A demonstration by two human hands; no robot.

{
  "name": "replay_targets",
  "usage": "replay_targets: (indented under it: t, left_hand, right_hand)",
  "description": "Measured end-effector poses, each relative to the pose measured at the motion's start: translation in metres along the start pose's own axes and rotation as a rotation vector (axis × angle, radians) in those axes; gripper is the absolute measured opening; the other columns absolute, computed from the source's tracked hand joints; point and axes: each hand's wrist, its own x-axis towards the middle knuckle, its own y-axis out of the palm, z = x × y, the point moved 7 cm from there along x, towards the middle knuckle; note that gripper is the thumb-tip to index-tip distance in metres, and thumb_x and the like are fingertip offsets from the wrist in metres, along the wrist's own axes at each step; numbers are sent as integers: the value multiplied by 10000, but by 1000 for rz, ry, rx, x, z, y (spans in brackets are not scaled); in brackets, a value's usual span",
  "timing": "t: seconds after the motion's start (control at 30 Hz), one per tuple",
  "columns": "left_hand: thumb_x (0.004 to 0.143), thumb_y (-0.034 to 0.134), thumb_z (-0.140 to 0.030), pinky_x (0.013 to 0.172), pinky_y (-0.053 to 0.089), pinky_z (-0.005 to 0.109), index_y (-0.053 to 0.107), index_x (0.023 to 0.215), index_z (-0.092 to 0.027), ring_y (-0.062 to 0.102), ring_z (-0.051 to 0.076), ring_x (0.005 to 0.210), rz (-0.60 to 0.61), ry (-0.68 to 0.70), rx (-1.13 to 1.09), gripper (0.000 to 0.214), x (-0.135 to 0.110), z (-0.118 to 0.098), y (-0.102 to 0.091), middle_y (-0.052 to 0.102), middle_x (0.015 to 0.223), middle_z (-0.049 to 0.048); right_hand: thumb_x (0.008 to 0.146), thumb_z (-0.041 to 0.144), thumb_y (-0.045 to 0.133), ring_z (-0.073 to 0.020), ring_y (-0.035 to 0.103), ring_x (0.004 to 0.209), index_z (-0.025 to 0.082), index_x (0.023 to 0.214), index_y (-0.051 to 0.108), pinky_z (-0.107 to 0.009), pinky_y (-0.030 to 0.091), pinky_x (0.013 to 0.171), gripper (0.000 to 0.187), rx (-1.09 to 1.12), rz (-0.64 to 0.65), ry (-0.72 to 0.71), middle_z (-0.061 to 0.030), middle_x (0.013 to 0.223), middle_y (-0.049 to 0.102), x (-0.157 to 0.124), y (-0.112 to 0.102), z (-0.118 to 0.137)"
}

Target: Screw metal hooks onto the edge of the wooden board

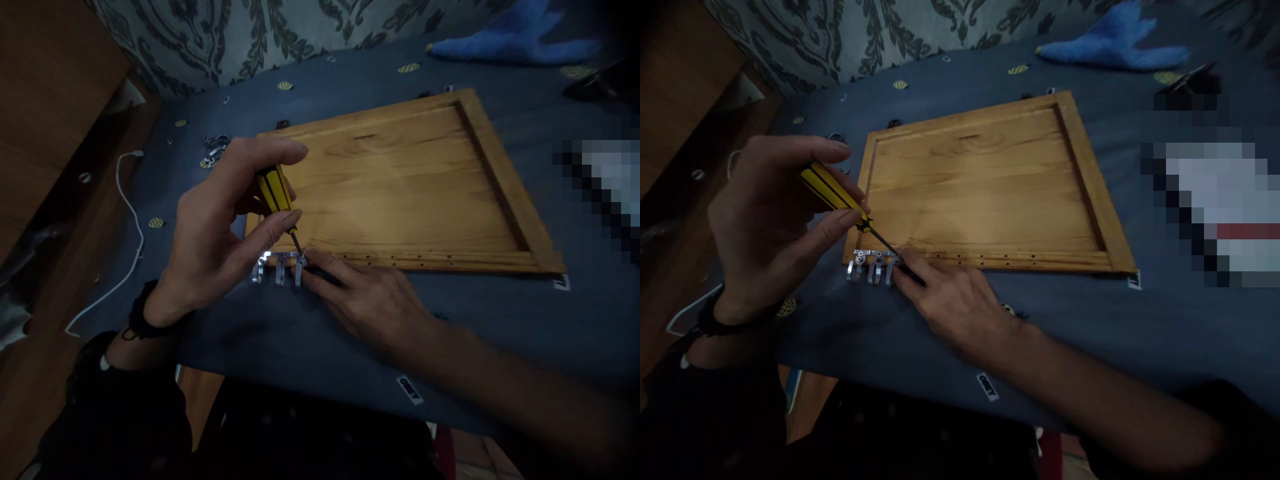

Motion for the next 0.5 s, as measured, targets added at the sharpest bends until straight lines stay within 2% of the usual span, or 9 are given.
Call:
replay_targets:
  t: [0.2, 0.33, 0.5]
  left_hand:
    - [905, 775, -259, 770, 649, 343, 624, 1317, -405, 721, 196, 991, -44, 61, 16, 462, -2, -4, 0, 689, 1265, -13]
    - [912, 765, -239, 822, 668, 364, 637, 1316, -407, 715, 215, 1088, -63, 38, -7, 456, -3, -5, 0, 690, 1282, -33]
    - [930, 749, -259, 829, 658, 385, 620, 1305, -372, 711, 204, 1014, -68, 41, -10, 412, -2, 0, -1, 652, 1263, -4]
  right_hand:
    - [966, 69, 524, -196, 746, 860, 187, 1230, 704, -292, 575, 613, 341, -19, 20, -1, -112, 1321, 711, -2, 3, 0]
    - [967, 72, 528, -185, 743, 839, 198, 1246, 699, -284, 569, 609, 351, -21, 45, 8, -108, 1334, 704, -1, 4, 0]
    - [967, 57, 515, -197, 748, 855, 183, 1202, 712, -299, 592, 620, 332, 3, 18, 5, -109, 1321, 710, 0, 2, 0]
